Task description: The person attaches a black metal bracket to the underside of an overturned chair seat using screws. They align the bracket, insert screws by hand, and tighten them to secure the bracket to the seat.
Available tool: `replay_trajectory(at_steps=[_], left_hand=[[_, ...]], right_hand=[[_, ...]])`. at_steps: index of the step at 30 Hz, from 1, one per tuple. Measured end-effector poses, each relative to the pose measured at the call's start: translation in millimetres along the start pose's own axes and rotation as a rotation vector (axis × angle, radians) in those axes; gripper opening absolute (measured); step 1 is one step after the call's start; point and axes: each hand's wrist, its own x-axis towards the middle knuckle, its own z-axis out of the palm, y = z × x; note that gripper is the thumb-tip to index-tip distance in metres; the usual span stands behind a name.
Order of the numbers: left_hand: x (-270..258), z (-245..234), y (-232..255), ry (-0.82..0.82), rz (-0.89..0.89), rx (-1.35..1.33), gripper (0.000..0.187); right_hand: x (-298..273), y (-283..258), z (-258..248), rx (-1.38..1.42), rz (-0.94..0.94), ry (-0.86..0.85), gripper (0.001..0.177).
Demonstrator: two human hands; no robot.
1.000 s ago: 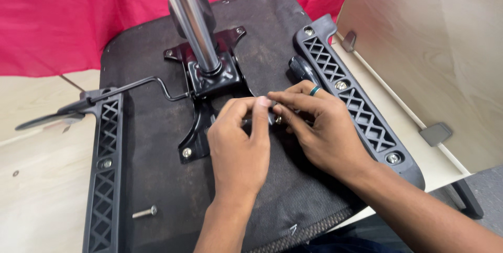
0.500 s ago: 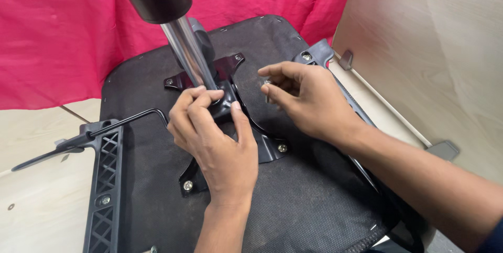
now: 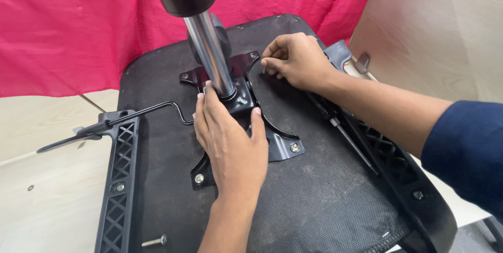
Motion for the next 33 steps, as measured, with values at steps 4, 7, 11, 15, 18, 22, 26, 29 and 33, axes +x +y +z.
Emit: replay_trajectory(at_steps=[4,7,11,15,18,22,26,29,33], left_hand=[[5.2,-4.5,-1.2,-0.002,-0.003,-0.019,0.086],[14.9,-8.3,-8.0,-0.065,-0.121,-0.020,0.074],[21.0,-6.6,-14.4,-0.019,-0.066,0.014,0.058],[18.9,-1.5,-15.6,0.007,-0.050,0.044,0.056],[16.9,-1.0,-15.7,-0.009,-0.046,0.071,0.058],[12.2,-4.7,-9.0,-0.089,0.011,0.084,0.100],[9.1,-5.7,-1.1,-0.234,-0.029,0.130,0.131],[9.5,-7.0,0.9,-0.261,-0.056,0.125,0.132],[10.9,-7.3,2.4,-0.265,-0.059,0.134,0.133]], right_hand=[[19.8,2.2,6.2,0.005,0.011,0.031,0.017],[29.9,6.1,9.2,0.027,0.090,0.018,0.016],[43.2,15.0,6.1,0.228,0.133,0.018,0.015],[52.2,25.3,11.1,0.141,0.028,0.062,0.014],[57.6,29.9,15.1,0.126,0.033,0.066,0.015],[62.0,32.4,16.3,0.126,0.036,0.040,0.017],[61.7,32.0,13.9,0.057,-0.045,0.012,0.017],[61.7,28.7,11.4,0.006,-0.106,-0.011,0.017],[61.6,24.1,6.9,-0.127,-0.192,-0.057,0.016]])
